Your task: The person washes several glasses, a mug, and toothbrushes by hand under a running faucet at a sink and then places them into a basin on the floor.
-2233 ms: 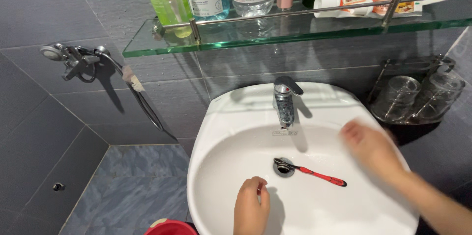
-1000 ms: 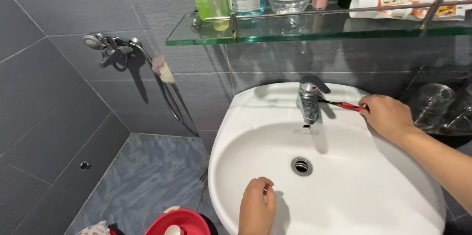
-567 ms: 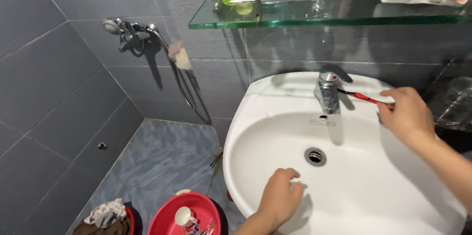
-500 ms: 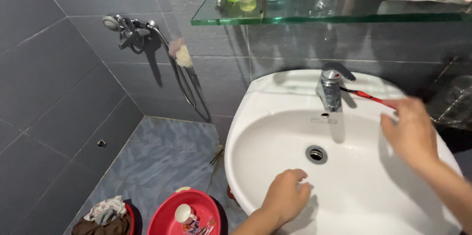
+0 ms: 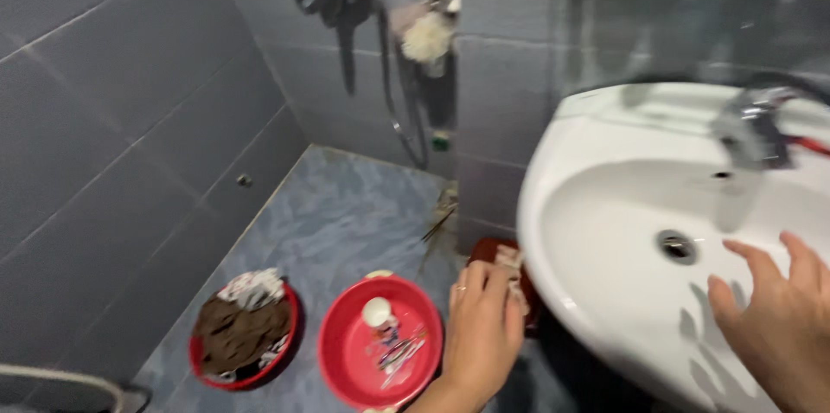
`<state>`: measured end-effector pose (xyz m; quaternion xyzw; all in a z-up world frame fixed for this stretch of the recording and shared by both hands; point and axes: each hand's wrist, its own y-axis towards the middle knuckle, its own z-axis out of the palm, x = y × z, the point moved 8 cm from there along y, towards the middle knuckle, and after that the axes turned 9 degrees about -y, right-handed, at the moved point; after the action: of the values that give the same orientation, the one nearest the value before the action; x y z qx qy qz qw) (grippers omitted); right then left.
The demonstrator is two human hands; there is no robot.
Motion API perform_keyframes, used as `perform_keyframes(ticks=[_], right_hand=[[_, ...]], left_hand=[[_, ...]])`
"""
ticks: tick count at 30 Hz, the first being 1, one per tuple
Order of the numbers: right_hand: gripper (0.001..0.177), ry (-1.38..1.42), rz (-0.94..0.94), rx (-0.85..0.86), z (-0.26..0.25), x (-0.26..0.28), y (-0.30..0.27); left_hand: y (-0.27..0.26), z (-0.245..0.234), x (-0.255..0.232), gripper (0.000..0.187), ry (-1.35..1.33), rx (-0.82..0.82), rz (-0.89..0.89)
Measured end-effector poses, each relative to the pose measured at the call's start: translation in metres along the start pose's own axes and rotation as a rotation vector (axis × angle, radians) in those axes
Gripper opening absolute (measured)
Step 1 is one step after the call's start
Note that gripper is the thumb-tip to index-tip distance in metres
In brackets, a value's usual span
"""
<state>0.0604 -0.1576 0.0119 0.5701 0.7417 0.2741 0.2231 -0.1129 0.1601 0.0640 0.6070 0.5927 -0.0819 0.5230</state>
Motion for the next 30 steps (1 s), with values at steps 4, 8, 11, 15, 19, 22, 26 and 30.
perform_keyframes(ticks=[4,8,11,15,19,22,26,30], right_hand=[[0.047,-0.025,-0.062,-0.084,-0.068,0.116,0.008],[0.035,0.172,-0.065,-0.067,-0.110,0.203,0.005],[0.028,0.411,-0.081,0.002,-0.106,0.257,-0.009],[0.022,0.631,-0.226,0.153,-0.017,0.331,-0.056],[0.034,0.662,-0.119,0.557,0.206,0.365,-0.153],[0.066,0.553,0.033,0.975,0.396,0.367,-0.234],[0.100,0.407,0.084,1.328,0.562,0.377,-0.318],[0.096,0.711,0.271,1.437,0.646,0.400,-0.364]], left_hand=[[-0.057,-0.069,0.088,0.027,0.119,-0.001,-0.122],[-0.122,-0.116,0.186,0.028,0.282,0.100,-0.343],[-0.174,-0.133,0.253,0.032,0.473,0.344,-0.561],[-0.233,-0.134,0.345,0.026,0.601,0.447,-0.819],[-0.302,-0.109,0.468,0.035,0.538,0.268,-1.159],[-0.361,-0.081,0.579,0.053,0.376,0.105,-1.477],[-0.429,-0.034,0.693,0.047,0.106,-0.180,-1.663],[-0.467,0.004,0.757,0.032,-0.229,-0.434,-1.775]])
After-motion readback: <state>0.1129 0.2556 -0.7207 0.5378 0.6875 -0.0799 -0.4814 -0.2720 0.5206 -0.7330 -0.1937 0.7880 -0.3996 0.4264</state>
